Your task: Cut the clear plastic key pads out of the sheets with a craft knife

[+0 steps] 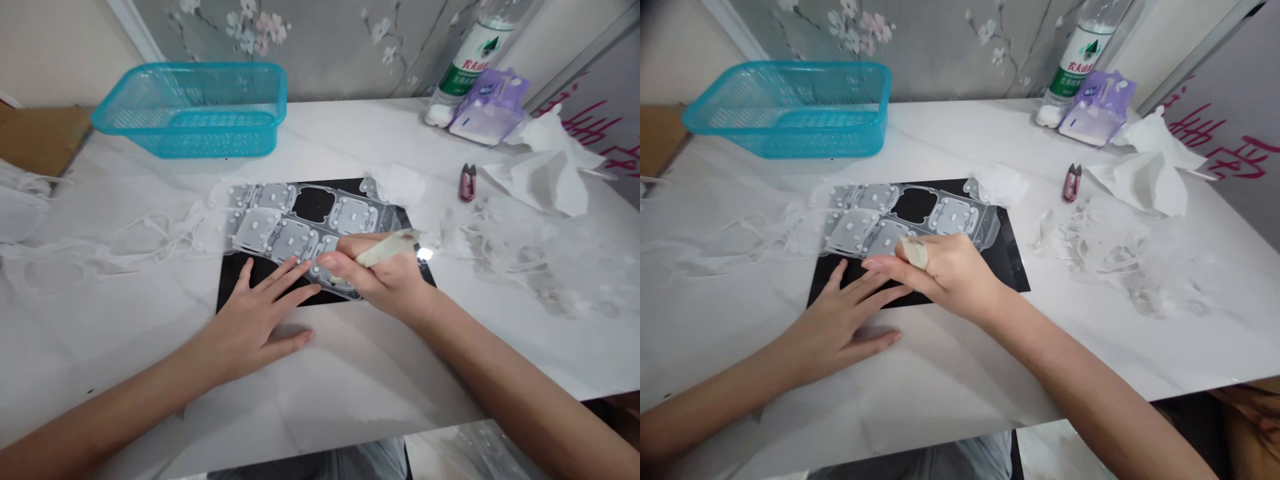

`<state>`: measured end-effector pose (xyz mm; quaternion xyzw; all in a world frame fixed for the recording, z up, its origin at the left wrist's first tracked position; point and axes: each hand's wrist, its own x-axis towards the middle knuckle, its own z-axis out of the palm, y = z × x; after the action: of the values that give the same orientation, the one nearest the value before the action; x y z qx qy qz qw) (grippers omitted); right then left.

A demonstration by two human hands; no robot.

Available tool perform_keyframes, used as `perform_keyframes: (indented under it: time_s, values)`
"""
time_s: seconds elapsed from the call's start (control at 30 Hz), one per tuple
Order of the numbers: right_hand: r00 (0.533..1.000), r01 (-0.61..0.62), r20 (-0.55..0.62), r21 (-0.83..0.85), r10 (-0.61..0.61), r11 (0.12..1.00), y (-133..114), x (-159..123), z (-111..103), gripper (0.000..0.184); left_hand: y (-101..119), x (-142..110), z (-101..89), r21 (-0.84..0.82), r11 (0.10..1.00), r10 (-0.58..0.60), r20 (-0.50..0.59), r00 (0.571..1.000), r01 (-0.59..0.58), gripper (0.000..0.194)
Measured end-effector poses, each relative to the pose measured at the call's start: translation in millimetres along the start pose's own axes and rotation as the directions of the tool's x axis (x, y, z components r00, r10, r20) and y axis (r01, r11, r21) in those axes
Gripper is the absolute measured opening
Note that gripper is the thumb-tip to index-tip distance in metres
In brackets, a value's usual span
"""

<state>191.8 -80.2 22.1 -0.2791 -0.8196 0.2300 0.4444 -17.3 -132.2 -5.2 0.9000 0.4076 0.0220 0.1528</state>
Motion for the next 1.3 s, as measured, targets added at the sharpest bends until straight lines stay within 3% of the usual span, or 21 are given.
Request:
perform_keyframes:
  time_s: [0.23, 0.6, 1.03, 1.13, 1.23, 1.3]
  values:
    - [0.976, -0.086, 0.210, 0.106, 0.062, 0.991, 5, 7, -15, 0.036, 1, 1, -2.1, 0.018, 1.000, 0.006, 0.006, 1.000, -0.006, 0.052]
    - [0.981, -0.095, 0.178, 0.126, 0.071, 0.987, 7, 7, -15, 0.041, 2, 1, 0.1, 0.064, 0.998, 0.015, -0.009, 1.000, -0.014, 0.061]
    - [0.951, -0.150, 0.285, 0.086, 0.120, 0.985, 5, 10, -22, 0.042, 4, -1, -1.7, 0.075, 0.997, 0.023, -0.017, 1.000, -0.022, 0.050]
    - [0.968, -0.140, 0.220, 0.086, 0.119, 0.986, 5, 8, -22, 0.043, 4, 0, -1.5, 0.067, 0.998, 0.022, -0.016, 1.000, -0.021, 0.051]
    - [0.982, -0.187, -0.013, 0.104, 0.189, 0.977, 3, 7, -20, 0.047, 3, 0, -1.3, 0.060, 0.998, 0.018, -0.016, 1.000, -0.017, 0.050]
    - [0.954, -0.219, -0.176, 0.138, 0.242, 0.966, 2, 6, -18, 0.049, 3, 1, -1.4, 0.052, 0.998, 0.017, -0.013, 1.000, -0.017, 0.049]
